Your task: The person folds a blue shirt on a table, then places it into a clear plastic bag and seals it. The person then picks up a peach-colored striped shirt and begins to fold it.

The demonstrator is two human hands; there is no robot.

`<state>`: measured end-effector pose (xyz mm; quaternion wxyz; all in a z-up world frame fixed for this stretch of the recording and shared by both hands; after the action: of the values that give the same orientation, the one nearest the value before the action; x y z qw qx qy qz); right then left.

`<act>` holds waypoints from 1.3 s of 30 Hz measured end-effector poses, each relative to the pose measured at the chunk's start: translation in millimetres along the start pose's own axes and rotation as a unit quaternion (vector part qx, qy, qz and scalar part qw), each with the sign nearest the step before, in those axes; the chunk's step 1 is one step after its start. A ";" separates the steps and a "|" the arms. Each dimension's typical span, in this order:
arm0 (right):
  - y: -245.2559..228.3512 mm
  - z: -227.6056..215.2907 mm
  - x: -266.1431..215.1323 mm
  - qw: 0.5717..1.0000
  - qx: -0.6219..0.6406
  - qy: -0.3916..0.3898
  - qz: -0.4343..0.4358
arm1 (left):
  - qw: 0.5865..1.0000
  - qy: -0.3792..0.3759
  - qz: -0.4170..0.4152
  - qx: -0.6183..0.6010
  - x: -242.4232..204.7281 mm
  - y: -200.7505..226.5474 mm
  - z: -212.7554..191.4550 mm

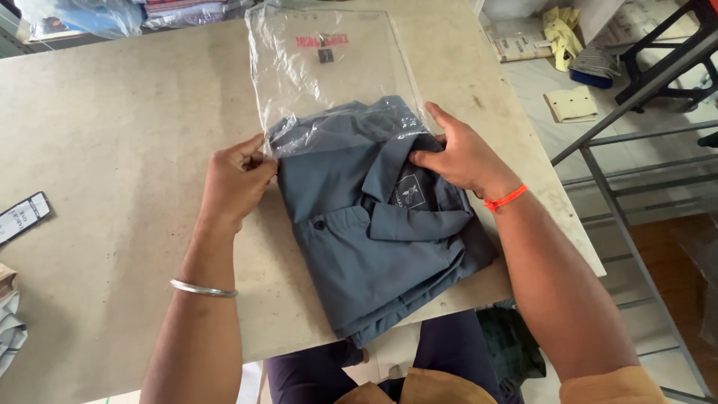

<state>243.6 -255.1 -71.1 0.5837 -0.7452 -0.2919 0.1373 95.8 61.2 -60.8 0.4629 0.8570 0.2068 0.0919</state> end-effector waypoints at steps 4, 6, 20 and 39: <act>-4.8 2.8 3.3 0.993 0.002 0.037 0.116 | 0.997 0.021 0.016 -0.069 13.1 -14.9 3.1; 7.8 5.2 3.9 0.993 0.075 0.036 0.084 | 0.984 0.045 0.090 -0.146 12.0 -18.9 6.2; 29.5 -10.5 14.2 0.970 0.189 0.150 0.021 | 0.997 -0.004 0.028 -0.077 5.1 -9.9 12.5; -14.8 -39.8 -9.8 0.934 0.345 -0.066 0.071 | 0.997 -0.062 -0.010 -0.053 -2.8 -0.6 26.3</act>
<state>253.4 -290.1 -47.2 0.7730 -0.5057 -0.2110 0.3196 102.2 40.4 -75.8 0.5205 0.8331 0.1814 0.0450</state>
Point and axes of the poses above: each hand's wrist, its own x-axis towards the middle knuckle, its own z-axis out of the palm, y = z × x, the point moved 3 cm from there along x, towards the middle knuckle, and after that the axes turned 14 degrees about x, right-handed, at the moved point
